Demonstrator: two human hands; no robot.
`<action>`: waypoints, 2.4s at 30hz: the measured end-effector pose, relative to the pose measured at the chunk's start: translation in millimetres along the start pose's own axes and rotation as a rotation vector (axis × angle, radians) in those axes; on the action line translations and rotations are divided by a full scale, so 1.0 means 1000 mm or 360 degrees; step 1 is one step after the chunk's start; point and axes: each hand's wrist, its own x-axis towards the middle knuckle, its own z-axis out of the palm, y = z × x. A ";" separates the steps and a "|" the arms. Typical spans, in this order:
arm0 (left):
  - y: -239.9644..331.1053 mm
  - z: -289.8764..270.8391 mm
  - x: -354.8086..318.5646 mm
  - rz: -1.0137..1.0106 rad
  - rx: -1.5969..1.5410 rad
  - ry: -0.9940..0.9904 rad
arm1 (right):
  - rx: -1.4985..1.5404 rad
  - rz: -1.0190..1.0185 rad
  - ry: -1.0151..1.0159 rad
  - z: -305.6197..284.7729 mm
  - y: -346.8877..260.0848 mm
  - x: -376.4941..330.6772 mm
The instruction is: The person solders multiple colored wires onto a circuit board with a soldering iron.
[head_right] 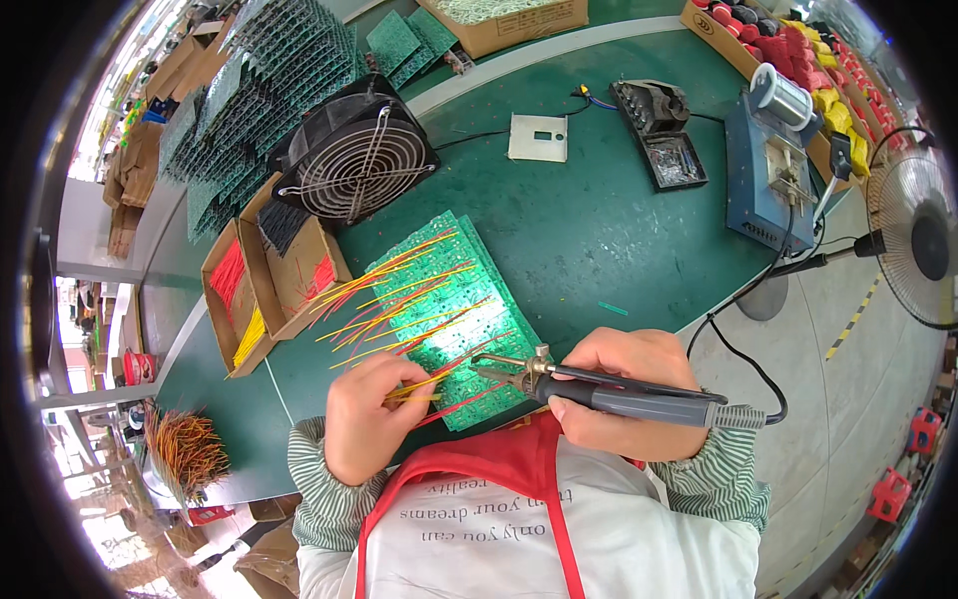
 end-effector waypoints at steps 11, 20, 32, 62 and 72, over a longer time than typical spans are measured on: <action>-0.007 0.016 0.008 0.0019 -0.0019 -0.0075 | -0.0007 -0.0003 0.0017 -0.001 0.006 -0.001; -0.007 0.016 0.010 0.0013 0.0036 -0.0099 | 0.0027 -0.0004 -0.0013 0.000 0.007 0.004; -0.002 -0.028 0.012 -0.0311 0.0604 0.0613 | 0.0029 -0.0025 0.0053 -0.011 0.008 -0.005; 0.010 0.022 0.022 0.0131 0.0066 -0.0001 | -0.0010 0.0018 0.0177 -0.020 0.014 -0.009; 0.021 0.004 0.028 0.0247 0.0268 0.0192 | -0.0057 0.0085 0.0156 -0.031 0.010 -0.015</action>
